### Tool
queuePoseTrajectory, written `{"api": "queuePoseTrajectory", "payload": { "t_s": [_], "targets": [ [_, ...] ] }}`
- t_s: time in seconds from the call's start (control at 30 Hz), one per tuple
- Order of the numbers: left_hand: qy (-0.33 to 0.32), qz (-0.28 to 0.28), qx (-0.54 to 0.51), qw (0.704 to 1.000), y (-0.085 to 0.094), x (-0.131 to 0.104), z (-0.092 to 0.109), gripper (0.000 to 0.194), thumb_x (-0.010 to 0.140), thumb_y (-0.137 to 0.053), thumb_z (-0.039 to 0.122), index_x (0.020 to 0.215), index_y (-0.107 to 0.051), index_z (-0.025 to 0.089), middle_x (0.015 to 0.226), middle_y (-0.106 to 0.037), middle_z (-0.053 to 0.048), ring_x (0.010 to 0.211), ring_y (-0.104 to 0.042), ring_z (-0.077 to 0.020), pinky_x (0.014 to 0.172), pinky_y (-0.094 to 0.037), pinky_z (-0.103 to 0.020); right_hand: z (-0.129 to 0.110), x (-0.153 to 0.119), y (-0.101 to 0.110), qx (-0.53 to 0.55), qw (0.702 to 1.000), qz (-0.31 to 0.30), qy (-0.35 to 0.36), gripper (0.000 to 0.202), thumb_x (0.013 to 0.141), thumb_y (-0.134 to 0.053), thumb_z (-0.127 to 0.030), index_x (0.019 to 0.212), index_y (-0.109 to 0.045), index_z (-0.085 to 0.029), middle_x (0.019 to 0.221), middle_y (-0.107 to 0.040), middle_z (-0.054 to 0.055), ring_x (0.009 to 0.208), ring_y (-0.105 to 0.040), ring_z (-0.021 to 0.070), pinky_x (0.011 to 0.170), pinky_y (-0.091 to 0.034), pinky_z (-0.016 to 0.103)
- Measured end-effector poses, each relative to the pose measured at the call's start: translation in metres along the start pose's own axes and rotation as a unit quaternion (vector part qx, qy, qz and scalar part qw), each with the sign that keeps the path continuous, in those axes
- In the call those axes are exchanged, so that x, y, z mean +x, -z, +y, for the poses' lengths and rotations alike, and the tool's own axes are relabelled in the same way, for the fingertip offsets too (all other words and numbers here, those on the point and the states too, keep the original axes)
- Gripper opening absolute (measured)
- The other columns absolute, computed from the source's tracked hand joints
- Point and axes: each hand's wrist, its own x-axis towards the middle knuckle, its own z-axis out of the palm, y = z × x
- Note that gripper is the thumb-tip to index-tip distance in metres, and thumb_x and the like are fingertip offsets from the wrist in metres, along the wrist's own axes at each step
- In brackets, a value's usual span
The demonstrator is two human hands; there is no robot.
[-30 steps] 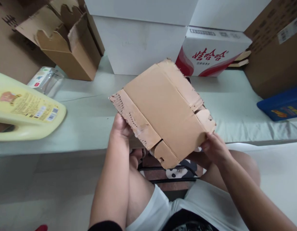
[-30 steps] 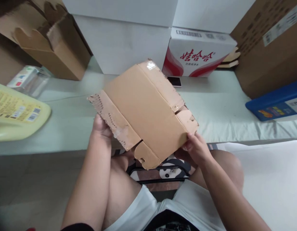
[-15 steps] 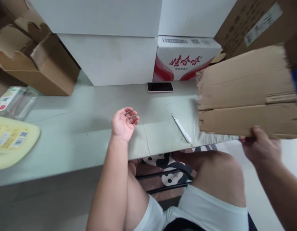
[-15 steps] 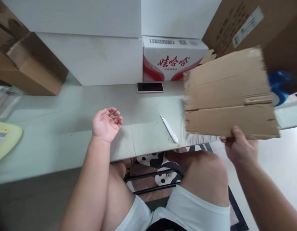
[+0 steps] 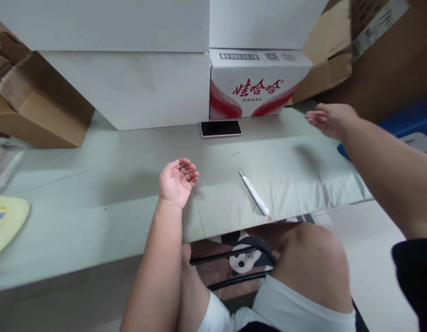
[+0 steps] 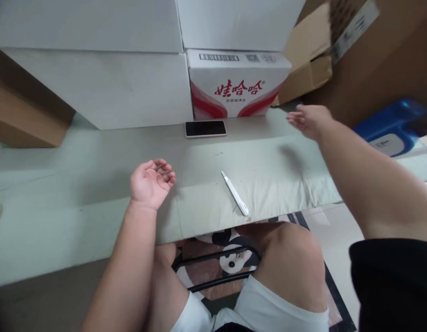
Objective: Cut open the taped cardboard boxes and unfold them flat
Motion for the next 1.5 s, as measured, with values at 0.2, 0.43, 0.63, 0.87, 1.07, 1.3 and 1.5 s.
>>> {"api": "queuePoseTrajectory", "payload": {
  "t_s": [0.2,0.43,0.63,0.87,1.07,1.3,1.5],
  "targets": [
    [-0.032,0.026,0.053,0.998,0.003,0.000,-0.001,0.017,0.075,-0.057,0.035,0.072,-0.062,0.019,0.067,-0.063,-0.003,0.056,-0.058,-0.0133,0.057,-0.048,-0.025,0.046,-0.140,-0.007,-0.019,0.921,-0.354,-0.158,0.024,0.081,-0.075,-0.030,0.092,-0.072,-0.009,0.080,-0.078,0.013,0.067,-0.073,0.0189,0.068,-0.062,0.036],
    [-0.159,0.044,0.332,0.929,0.013,-0.012,-0.030,0.013,0.079,-0.062,0.028,0.069,-0.065,0.021,0.070,-0.064,-0.003,0.074,-0.061,-0.0180,0.067,-0.046,-0.026,0.089,-0.345,-0.006,-0.099,0.716,-0.690,0.039,0.022,0.094,-0.055,-0.026,0.087,-0.074,-0.018,0.081,-0.076,0.003,0.072,-0.068,0.0142,0.072,-0.052,0.027],
    [-0.250,-0.025,0.533,0.808,0.023,-0.030,-0.072,0.007,0.077,-0.068,0.020,0.083,-0.071,0.023,0.111,-0.070,-0.009,0.120,-0.057,-0.0316,0.113,-0.038,-0.043,0.153,-0.448,-0.014,-0.189,0.499,-0.808,0.250,0.021,0.094,-0.061,-0.040,0.101,-0.072,-0.024,0.108,-0.077,0.005,0.097,-0.071,0.0200,0.069,-0.048,0.027],
    [-0.291,-0.034,0.742,0.604,0.018,-0.041,-0.089,0.029,0.091,-0.051,0.026,0.116,-0.066,0.020,0.142,-0.060,-0.012,0.139,-0.048,-0.0333,0.116,-0.039,-0.052,0.181,-0.469,0.010,-0.259,0.434,-0.824,0.256,0.029,0.094,-0.061,-0.047,0.109,-0.069,-0.023,0.112,-0.077,0.008,0.100,-0.073,0.0282,0.073,-0.053,0.036],
    [-0.301,-0.008,0.769,0.564,0.016,-0.038,-0.092,0.030,0.092,-0.049,0.026,0.117,-0.065,0.020,0.136,-0.062,-0.013,0.133,-0.052,-0.0319,0.112,-0.044,-0.049,0.193,-0.480,0.008,-0.269,0.465,-0.819,0.203,0.040,0.092,-0.065,-0.045,0.126,-0.061,-0.023,0.121,-0.074,0.009,0.110,-0.071,0.0282,0.084,-0.053,0.034],
    [-0.312,0.004,0.775,0.550,0.016,-0.038,-0.095,0.028,0.092,-0.050,0.024,0.114,-0.067,0.022,0.133,-0.065,-0.011,0.128,-0.056,-0.0309,0.109,-0.046,-0.048,0.191,-0.471,0.009,-0.211,0.465,-0.843,0.169,0.027,0.091,-0.055,-0.029,0.113,-0.068,-0.019,0.114,-0.074,0.012,0.100,-0.071,0.0272,0.084,-0.052,0.036],
    [-0.322,0.004,0.776,0.542,0.017,-0.036,-0.096,0.027,0.091,-0.052,0.024,0.113,-0.067,0.022,0.132,-0.065,-0.010,0.125,-0.057,-0.0297,0.107,-0.047,-0.045,0.199,-0.464,-0.012,-0.098,0.434,-0.886,0.127,0.013,0.090,-0.055,-0.023,0.084,-0.064,-0.016,0.079,-0.063,-0.002,0.079,-0.060,0.0116,0.076,-0.047,0.020]
  ]
}}
